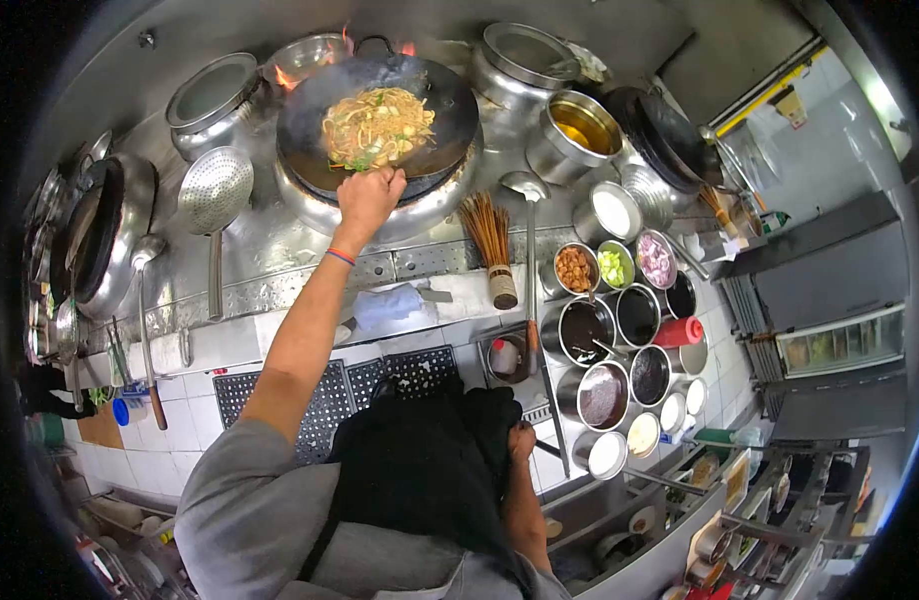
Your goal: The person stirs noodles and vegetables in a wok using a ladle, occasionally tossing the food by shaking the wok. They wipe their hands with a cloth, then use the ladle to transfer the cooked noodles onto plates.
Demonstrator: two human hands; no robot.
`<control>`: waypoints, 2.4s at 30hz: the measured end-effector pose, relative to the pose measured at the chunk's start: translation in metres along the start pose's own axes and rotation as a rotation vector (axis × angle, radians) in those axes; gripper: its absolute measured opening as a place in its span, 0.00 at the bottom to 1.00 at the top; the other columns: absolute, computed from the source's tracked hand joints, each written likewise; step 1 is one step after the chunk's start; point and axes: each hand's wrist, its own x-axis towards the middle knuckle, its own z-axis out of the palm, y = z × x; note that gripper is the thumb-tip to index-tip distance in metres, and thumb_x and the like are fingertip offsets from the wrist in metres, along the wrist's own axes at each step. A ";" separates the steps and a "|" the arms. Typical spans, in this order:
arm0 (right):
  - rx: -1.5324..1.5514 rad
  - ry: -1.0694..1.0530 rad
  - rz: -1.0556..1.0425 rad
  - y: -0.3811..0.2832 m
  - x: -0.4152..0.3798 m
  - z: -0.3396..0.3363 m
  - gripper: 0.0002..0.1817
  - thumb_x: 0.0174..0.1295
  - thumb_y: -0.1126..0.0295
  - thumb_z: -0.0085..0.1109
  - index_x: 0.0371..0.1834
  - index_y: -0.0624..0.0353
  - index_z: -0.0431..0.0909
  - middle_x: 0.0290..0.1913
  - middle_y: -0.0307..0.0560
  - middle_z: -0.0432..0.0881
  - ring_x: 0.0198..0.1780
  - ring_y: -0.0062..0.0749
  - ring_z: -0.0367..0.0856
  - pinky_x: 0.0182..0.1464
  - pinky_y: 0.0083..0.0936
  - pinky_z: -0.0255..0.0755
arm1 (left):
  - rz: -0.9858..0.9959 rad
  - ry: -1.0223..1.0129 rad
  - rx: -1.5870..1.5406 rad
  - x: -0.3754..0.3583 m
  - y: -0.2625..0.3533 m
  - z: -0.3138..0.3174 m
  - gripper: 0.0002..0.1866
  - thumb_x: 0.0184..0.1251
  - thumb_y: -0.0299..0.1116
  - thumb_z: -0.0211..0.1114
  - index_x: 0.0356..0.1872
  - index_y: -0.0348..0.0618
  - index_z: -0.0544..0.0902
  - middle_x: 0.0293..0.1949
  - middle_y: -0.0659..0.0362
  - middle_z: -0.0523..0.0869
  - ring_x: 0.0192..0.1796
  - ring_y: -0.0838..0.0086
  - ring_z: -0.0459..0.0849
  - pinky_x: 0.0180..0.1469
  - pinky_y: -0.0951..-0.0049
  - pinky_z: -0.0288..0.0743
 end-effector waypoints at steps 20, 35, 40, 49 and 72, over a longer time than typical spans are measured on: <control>-0.106 0.112 -0.336 -0.017 0.029 0.034 0.14 0.64 0.64 0.51 0.27 0.61 0.80 0.31 0.60 0.84 0.35 0.58 0.83 0.38 0.44 0.76 | 0.134 -0.212 -0.049 -0.017 0.056 -0.144 0.17 0.62 0.41 0.61 0.19 0.43 0.85 0.21 0.46 0.83 0.27 0.49 0.84 0.31 0.52 0.78; -0.046 -0.094 -0.150 -0.030 0.036 0.040 0.14 0.58 0.63 0.54 0.32 0.64 0.82 0.37 0.65 0.83 0.43 0.62 0.82 0.46 0.48 0.76 | 0.153 -0.153 -0.088 -0.043 -0.013 -0.066 0.16 0.60 0.41 0.62 0.16 0.47 0.84 0.19 0.48 0.82 0.23 0.50 0.83 0.28 0.54 0.78; -0.321 -0.007 -0.611 0.005 0.060 0.060 0.12 0.57 0.65 0.54 0.29 0.64 0.80 0.32 0.63 0.82 0.36 0.60 0.82 0.40 0.49 0.76 | 0.091 -0.095 -0.050 0.004 -0.021 -0.031 0.17 0.62 0.43 0.61 0.18 0.48 0.85 0.19 0.48 0.83 0.23 0.50 0.84 0.28 0.54 0.79; -0.154 0.119 -0.394 -0.038 0.022 0.037 0.13 0.61 0.68 0.50 0.26 0.64 0.79 0.29 0.65 0.82 0.34 0.62 0.82 0.38 0.46 0.76 | 0.017 -0.026 -0.099 0.004 -0.014 -0.020 0.16 0.61 0.43 0.62 0.18 0.49 0.86 0.19 0.49 0.83 0.22 0.52 0.84 0.27 0.54 0.78; -0.177 0.033 -0.260 -0.034 -0.008 0.014 0.17 0.66 0.62 0.49 0.37 0.69 0.80 0.34 0.71 0.81 0.40 0.68 0.80 0.45 0.53 0.75 | -0.037 -0.087 -0.112 0.001 -0.026 0.000 0.14 0.60 0.45 0.62 0.21 0.51 0.87 0.22 0.50 0.85 0.26 0.54 0.86 0.30 0.55 0.79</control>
